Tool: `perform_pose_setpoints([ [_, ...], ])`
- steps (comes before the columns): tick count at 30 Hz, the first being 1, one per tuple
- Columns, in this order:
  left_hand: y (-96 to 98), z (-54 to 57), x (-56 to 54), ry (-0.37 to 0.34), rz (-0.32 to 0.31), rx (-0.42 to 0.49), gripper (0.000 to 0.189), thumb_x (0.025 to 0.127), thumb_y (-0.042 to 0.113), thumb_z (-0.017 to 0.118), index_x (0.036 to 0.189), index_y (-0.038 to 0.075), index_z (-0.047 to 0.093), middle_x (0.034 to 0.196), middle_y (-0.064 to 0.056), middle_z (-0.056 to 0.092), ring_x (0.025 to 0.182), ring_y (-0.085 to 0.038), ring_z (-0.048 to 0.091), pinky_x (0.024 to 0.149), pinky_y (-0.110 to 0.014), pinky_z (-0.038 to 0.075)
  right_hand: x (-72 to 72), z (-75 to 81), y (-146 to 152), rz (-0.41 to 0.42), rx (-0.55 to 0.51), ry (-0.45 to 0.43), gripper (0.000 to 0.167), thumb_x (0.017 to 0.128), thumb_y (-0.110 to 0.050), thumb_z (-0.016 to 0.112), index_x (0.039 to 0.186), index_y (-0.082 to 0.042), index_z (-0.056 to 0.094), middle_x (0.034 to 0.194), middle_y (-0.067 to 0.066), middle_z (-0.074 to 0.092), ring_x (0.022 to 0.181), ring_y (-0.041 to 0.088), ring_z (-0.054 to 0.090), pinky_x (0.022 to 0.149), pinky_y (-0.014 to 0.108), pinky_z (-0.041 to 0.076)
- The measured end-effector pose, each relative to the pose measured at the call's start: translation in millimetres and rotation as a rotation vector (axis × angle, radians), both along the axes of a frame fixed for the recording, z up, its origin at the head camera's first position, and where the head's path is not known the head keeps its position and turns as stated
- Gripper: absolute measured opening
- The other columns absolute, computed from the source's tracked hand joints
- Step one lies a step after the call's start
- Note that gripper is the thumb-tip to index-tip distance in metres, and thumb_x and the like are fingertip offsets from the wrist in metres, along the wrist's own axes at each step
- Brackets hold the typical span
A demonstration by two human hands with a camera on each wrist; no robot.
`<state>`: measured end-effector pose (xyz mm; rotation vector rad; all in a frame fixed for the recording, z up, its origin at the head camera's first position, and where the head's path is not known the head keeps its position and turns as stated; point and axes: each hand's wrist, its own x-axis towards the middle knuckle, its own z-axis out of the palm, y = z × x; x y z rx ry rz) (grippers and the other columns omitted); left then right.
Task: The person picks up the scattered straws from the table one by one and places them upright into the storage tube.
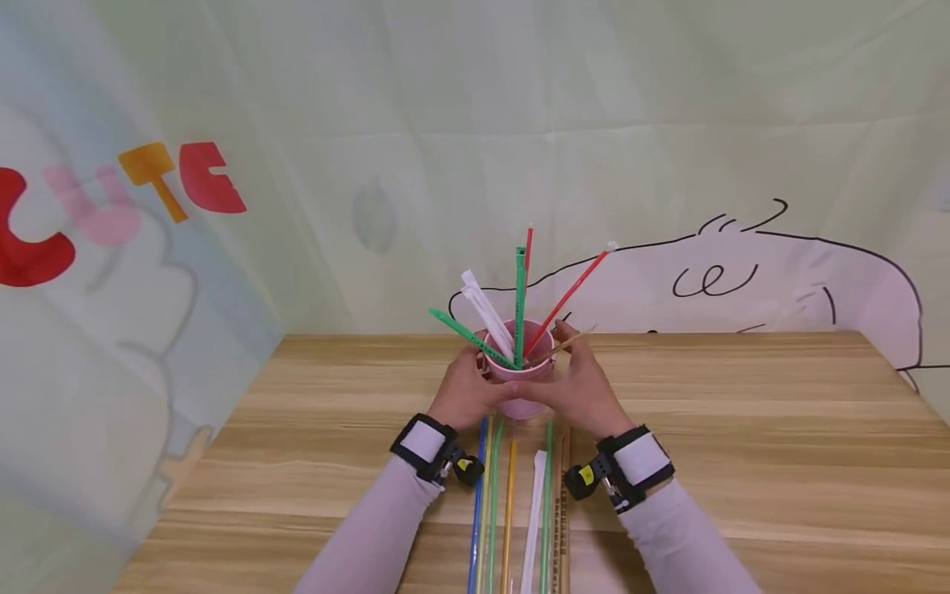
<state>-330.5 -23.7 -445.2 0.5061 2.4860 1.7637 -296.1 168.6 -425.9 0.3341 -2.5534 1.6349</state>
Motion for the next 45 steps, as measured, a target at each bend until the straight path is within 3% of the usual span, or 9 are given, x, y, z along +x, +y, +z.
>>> perform_pose_setpoints([
  [3,-2.0,0.1,-1.0,0.008,-0.009,-0.005,0.083,0.083,0.019,0.088,0.153,0.023,0.044,0.148,-0.007,0.058,0.136,-0.023,0.058,0.11,-0.043,0.052,-2.4,-7.7,-3.7,-0.003,-0.031,-0.023,0.109,0.08,-0.032,0.091,0.163,-0.012,0.023,0.155,0.017,0.041,0.149,0.038,0.034,0.12,0.073,0.024],
  [9,-2.7,-2.7,-4.8,0.037,-0.033,-0.005,0.083,0.082,0.013,0.087,0.153,0.022,0.044,0.149,-0.007,0.057,0.137,-0.023,0.056,0.11,-0.042,0.051,-3.6,-18.2,-9.3,-0.032,-0.001,-0.045,0.109,0.083,-0.043,0.087,0.163,-0.013,0.02,0.163,0.018,0.037,0.153,0.041,0.031,0.118,0.07,0.031],
  [15,-2.8,-2.9,-5.4,0.035,-0.051,-0.003,0.088,0.079,0.013,0.089,0.153,0.026,0.043,0.147,-0.004,0.057,0.134,-0.019,0.058,0.107,-0.037,0.053,-5.2,-19.9,-12.2,-0.062,0.023,-0.027,0.107,0.084,-0.043,0.085,0.163,-0.013,0.021,0.163,0.018,0.038,0.154,0.04,0.032,0.119,0.069,0.032],
  [22,-1.9,-3.8,-4.5,0.042,-0.055,-0.013,0.094,0.078,0.013,0.09,0.156,0.026,0.039,0.151,-0.005,0.05,0.137,-0.022,0.055,0.11,-0.041,0.051,-4.2,-18.7,-11.4,-0.079,0.022,-0.044,0.095,0.084,-0.045,0.085,0.158,-0.012,0.035,0.157,0.017,0.046,0.148,0.036,0.042,0.12,0.064,0.034],
  [27,-4.1,-2.1,-1.3,0.019,-0.04,-0.02,0.101,0.078,0.017,0.091,0.159,0.027,0.031,0.155,-0.006,0.045,0.137,-0.026,0.055,0.11,-0.043,0.052,-5.4,-18.8,-9.6,-0.057,0.035,-0.032,0.092,0.085,-0.045,0.084,0.157,-0.014,0.036,0.157,0.015,0.047,0.149,0.036,0.041,0.12,0.065,0.032],
  [35,-24.9,2.5,16.2,-0.021,0.012,-0.115,0.103,0.08,0.033,0.091,0.159,0.02,0.028,0.154,-0.012,0.042,0.135,-0.038,0.055,0.106,-0.051,0.054,-7.3,-19.2,-11.9,-0.012,0.033,-0.002,0.087,0.086,-0.041,0.085,0.156,-0.018,0.04,0.152,0.013,0.053,0.145,0.036,0.046,0.117,0.066,0.037],
  [40,-43.3,5.4,33.7,-0.046,0.002,-0.181,0.095,0.084,0.031,0.087,0.158,0.011,0.031,0.152,-0.016,0.046,0.131,-0.038,0.058,0.105,-0.052,0.054,-8.5,-18.0,-11.8,-0.023,0.029,0.013,0.084,0.085,-0.037,0.086,0.154,-0.016,0.041,0.15,0.014,0.054,0.143,0.036,0.047,0.117,0.066,0.036],
  [45,-57.0,6.8,51.9,-0.07,-0.006,-0.263,0.085,0.086,0.022,0.084,0.155,0.01,0.036,0.145,-0.015,0.053,0.124,-0.033,0.061,0.096,-0.048,0.058,-8.3,-15.3,-9.1,-0.025,0.04,-0.005,0.086,0.086,-0.039,0.085,0.156,-0.019,0.039,0.153,0.014,0.052,0.146,0.038,0.044,0.117,0.069,0.033],
])
